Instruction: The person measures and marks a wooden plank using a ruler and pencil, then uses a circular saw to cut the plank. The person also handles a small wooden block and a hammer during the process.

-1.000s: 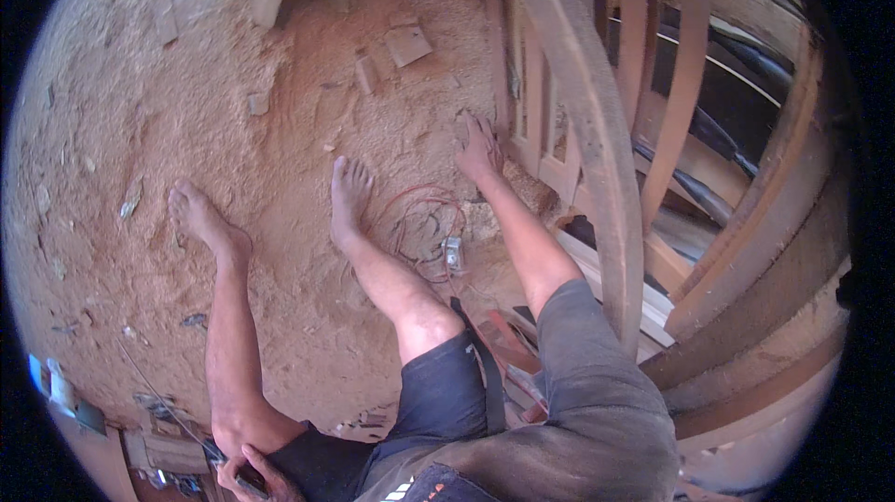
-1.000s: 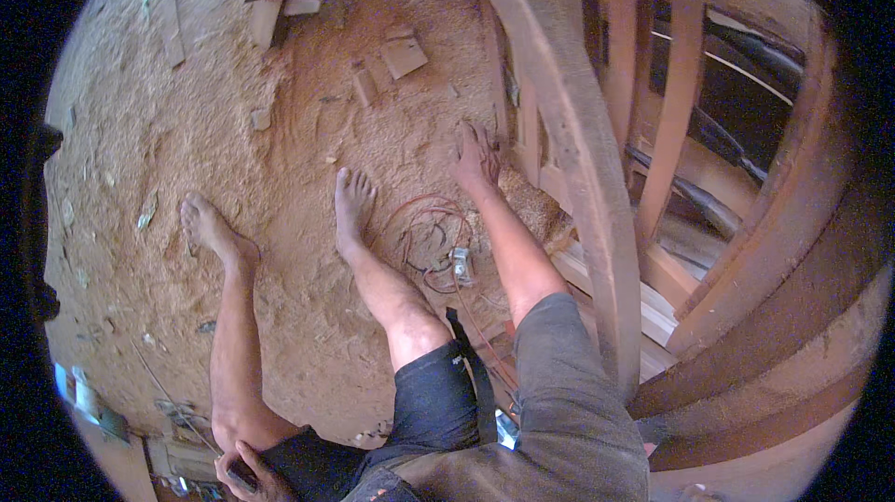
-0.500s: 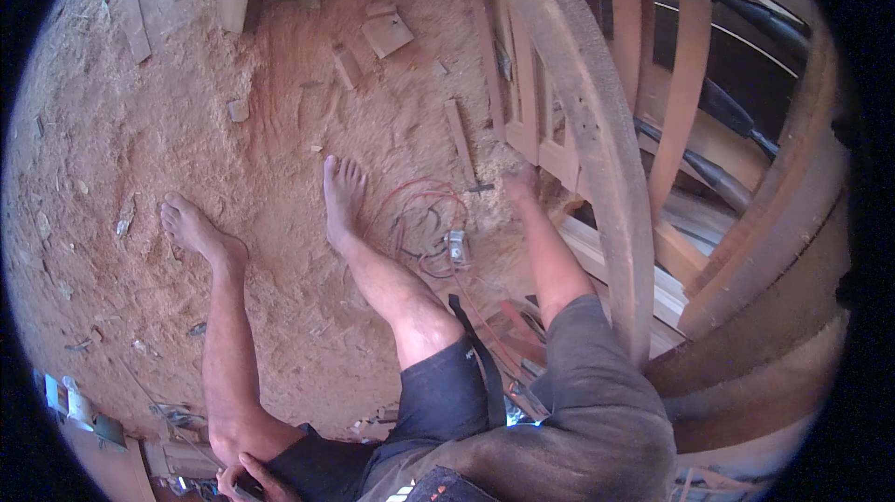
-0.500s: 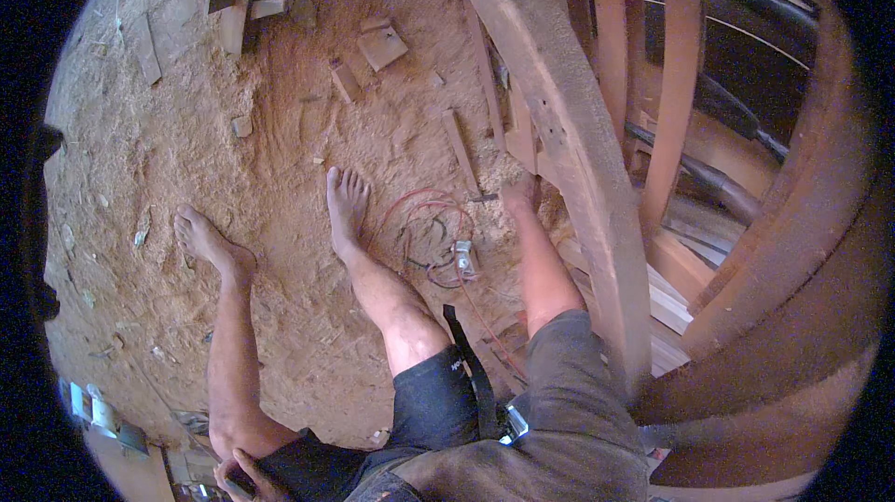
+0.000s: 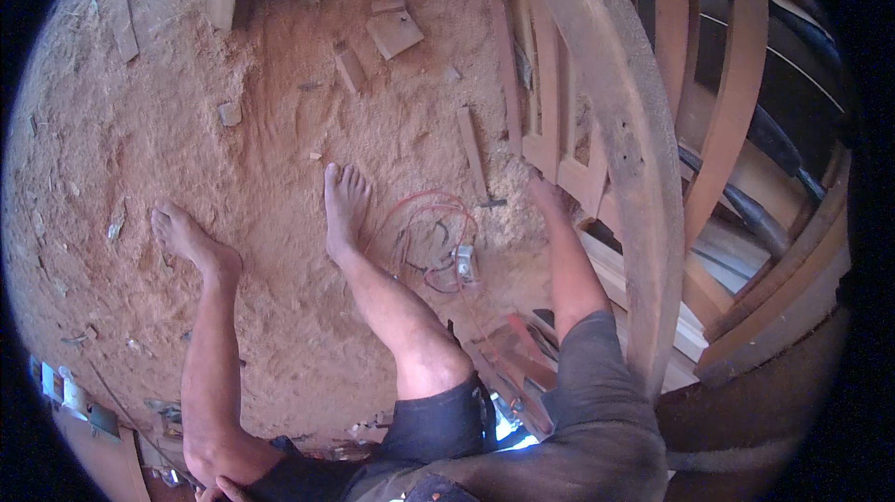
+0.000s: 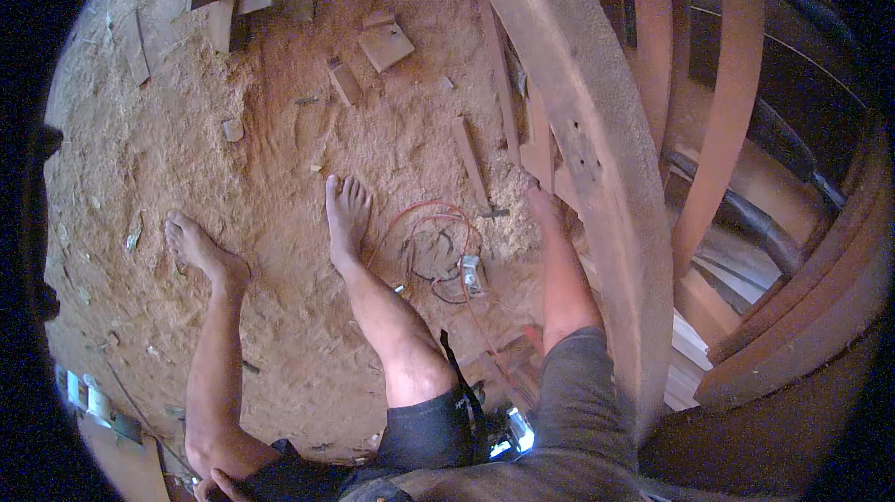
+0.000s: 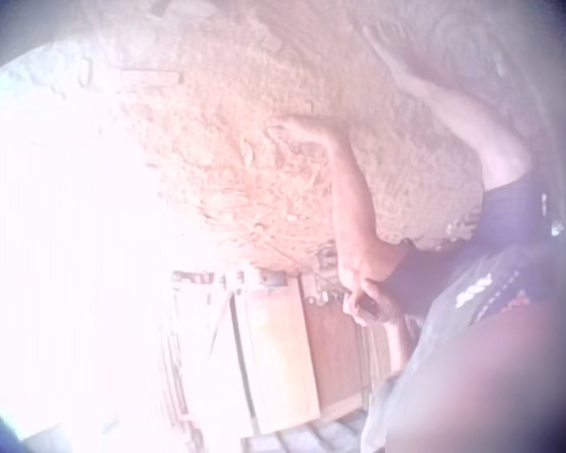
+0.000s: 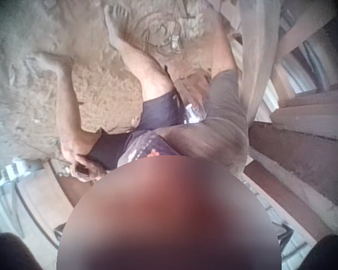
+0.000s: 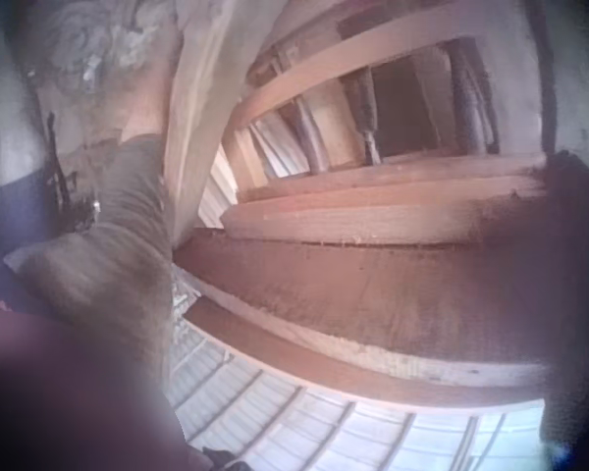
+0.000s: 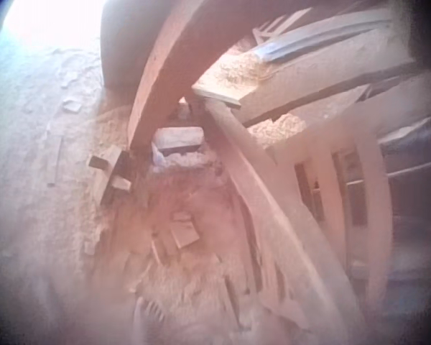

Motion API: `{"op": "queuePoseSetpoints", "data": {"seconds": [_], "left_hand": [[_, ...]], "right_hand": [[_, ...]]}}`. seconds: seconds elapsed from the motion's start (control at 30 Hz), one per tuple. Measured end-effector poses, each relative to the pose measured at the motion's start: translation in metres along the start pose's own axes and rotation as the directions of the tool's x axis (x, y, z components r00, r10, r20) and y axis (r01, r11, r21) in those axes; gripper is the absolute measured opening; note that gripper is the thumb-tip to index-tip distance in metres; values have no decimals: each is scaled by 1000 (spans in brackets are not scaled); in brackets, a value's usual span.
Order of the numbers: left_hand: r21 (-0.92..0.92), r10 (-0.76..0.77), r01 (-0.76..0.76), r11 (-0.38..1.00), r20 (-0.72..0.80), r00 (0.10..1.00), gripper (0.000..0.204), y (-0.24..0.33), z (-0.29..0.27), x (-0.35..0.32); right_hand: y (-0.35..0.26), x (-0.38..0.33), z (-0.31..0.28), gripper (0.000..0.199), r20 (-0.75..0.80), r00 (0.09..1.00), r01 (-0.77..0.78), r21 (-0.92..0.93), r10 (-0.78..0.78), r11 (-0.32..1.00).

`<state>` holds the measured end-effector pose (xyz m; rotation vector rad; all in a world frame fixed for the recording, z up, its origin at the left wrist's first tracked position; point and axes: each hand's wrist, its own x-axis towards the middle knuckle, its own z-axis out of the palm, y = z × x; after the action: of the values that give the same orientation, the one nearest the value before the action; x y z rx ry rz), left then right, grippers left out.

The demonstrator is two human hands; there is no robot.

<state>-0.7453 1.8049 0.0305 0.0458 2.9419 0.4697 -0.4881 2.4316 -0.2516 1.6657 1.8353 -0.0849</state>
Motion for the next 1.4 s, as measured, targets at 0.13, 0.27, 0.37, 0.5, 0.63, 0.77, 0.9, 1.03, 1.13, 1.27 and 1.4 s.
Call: {"op": "queuePoseSetpoints", "data": {"seconds": [0.13, 0.27, 0.37, 0.5, 0.63, 0.77, 0.9, 1.03, 1.13, 1.27, 1.4], "left_hand": [[5, -54, 54, 999, 19, 998, 23, 5, 0, 0], [-28, -61, 62, 998, 8, 998, 24, 16, 3, 1], [-91, -72, 72, 993, -1, 997, 25, 20, 5, -1], [-104, -64, 74, 992, 93, 994, 21, 17, 1, -6], [-67, -142, 162, 984, 238, 961, 18, 12, -4, -8], [-32, -197, 211, 977, 242, 950, 23, 13, -1, -6], [-14, -182, 192, 981, 259, 949, 34, 15, 1, 3], [0, -197, 208, 978, 314, 929, 37, 17, -3, 14], [108, -259, 236, 966, 481, 838, 35, 19, -9, 23], [120, -268, 245, 962, 592, 760, 47, 26, -28, 33], [37, -294, 359, 933, 654, 697, 50, 32, -66, 30]], "right_hand": [[40, 9, 29, 55, -264, 961, 131, 161, -86, 978], [86, 5, 62, 37, -230, 973, 127, 545, 2, 829], [112, -39, 71, 25, -98, 982, -70, 612, 164, 787], [109, -127, 83, 18, 122, 875, -407, 709, 468, 577], [75, -210, 79, 22, 495, 792, -594, 759, 357, 267], [39, -254, 44, 20, 755, 611, -791, 597, 238, 138], [39, -299, -12, 19, 650, 743, -647, 636, 160, 420], [36, -340, -77, 28, 495, 868, -276, 427, 33, 861], [14, -365, -128, 35, 231, 935, 183, 334, -268, 925], [-35, -381, -205, 35, 135, 861, 323, 599, -490, 733], [-57, -416, -304, 31, 88, 756, 264, 866, -649, 424]]}}
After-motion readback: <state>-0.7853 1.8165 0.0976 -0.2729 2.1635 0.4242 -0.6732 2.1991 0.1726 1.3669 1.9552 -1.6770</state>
